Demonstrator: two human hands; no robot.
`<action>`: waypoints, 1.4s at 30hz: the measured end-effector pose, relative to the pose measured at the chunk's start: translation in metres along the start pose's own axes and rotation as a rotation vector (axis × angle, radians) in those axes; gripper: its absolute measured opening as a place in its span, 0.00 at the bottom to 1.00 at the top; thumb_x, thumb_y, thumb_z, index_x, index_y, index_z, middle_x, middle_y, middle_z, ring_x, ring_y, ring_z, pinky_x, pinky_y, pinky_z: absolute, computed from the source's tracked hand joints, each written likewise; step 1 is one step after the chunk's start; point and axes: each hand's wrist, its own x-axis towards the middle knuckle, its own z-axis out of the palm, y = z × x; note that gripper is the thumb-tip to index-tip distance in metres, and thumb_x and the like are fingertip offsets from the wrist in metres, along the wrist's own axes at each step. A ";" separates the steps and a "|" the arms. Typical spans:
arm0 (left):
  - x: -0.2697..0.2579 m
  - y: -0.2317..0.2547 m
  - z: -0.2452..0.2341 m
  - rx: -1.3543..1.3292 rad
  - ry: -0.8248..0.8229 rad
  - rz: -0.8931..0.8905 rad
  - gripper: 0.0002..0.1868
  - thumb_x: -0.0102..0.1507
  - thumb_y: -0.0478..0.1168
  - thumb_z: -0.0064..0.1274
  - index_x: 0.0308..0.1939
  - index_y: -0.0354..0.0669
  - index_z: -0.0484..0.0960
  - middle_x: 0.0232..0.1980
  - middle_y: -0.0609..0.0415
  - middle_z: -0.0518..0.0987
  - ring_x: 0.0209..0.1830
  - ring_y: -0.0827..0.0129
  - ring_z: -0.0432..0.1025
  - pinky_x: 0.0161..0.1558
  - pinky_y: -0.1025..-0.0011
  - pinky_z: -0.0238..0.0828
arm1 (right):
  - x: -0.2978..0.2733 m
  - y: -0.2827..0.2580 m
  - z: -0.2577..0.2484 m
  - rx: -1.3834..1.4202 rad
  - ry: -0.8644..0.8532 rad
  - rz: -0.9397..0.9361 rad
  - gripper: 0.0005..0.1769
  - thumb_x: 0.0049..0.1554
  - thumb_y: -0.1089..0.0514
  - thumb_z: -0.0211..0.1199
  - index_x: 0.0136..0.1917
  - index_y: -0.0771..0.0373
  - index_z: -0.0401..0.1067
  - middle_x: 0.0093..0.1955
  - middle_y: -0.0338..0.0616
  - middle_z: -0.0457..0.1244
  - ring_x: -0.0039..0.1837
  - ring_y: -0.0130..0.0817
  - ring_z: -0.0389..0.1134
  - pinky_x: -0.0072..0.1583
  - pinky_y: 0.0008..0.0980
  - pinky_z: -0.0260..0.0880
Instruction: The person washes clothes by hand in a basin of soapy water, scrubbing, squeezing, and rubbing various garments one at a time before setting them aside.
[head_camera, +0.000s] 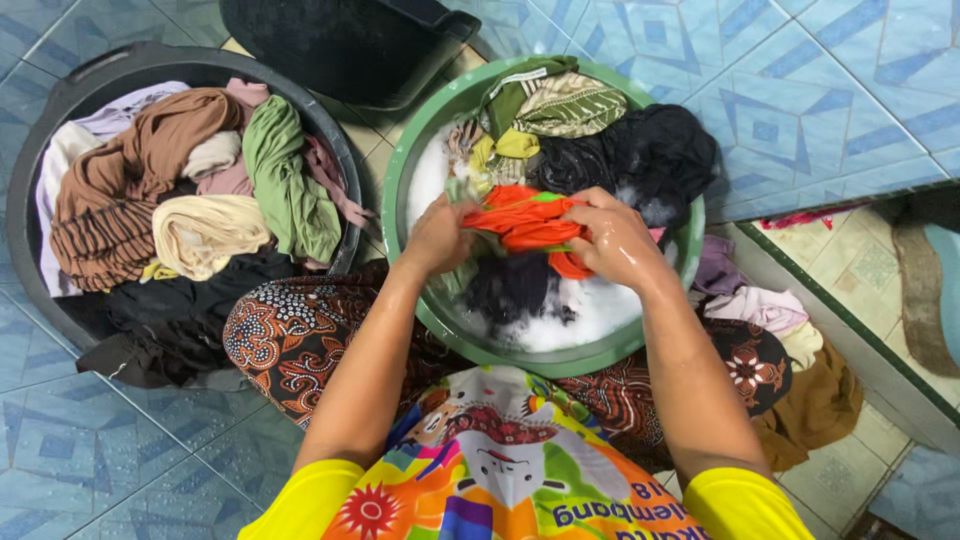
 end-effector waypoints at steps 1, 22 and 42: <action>-0.003 0.002 0.004 0.099 -0.115 -0.143 0.35 0.55 0.48 0.60 0.68 0.54 0.73 0.63 0.35 0.75 0.61 0.43 0.72 0.62 0.55 0.70 | -0.002 0.003 0.004 -0.061 -0.018 0.074 0.19 0.50 0.61 0.65 0.56 0.59 0.76 0.67 0.47 0.65 0.63 0.50 0.68 0.63 0.45 0.69; 0.052 -0.080 0.191 0.219 -0.723 -0.169 0.56 0.50 0.67 0.65 0.73 0.41 0.61 0.74 0.39 0.64 0.74 0.42 0.59 0.70 0.41 0.54 | 0.072 0.094 0.239 -0.223 -0.435 0.366 0.19 0.56 0.49 0.61 0.59 0.58 0.73 0.54 0.54 0.70 0.58 0.51 0.71 0.58 0.51 0.71; 0.008 0.001 0.077 0.148 -0.605 -0.440 0.44 0.53 0.63 0.61 0.68 0.45 0.73 0.68 0.43 0.75 0.69 0.51 0.70 0.67 0.52 0.67 | 0.018 0.013 0.132 -0.357 -0.367 0.257 0.50 0.43 0.45 0.73 0.75 0.57 0.59 0.67 0.58 0.58 0.60 0.58 0.67 0.56 0.51 0.71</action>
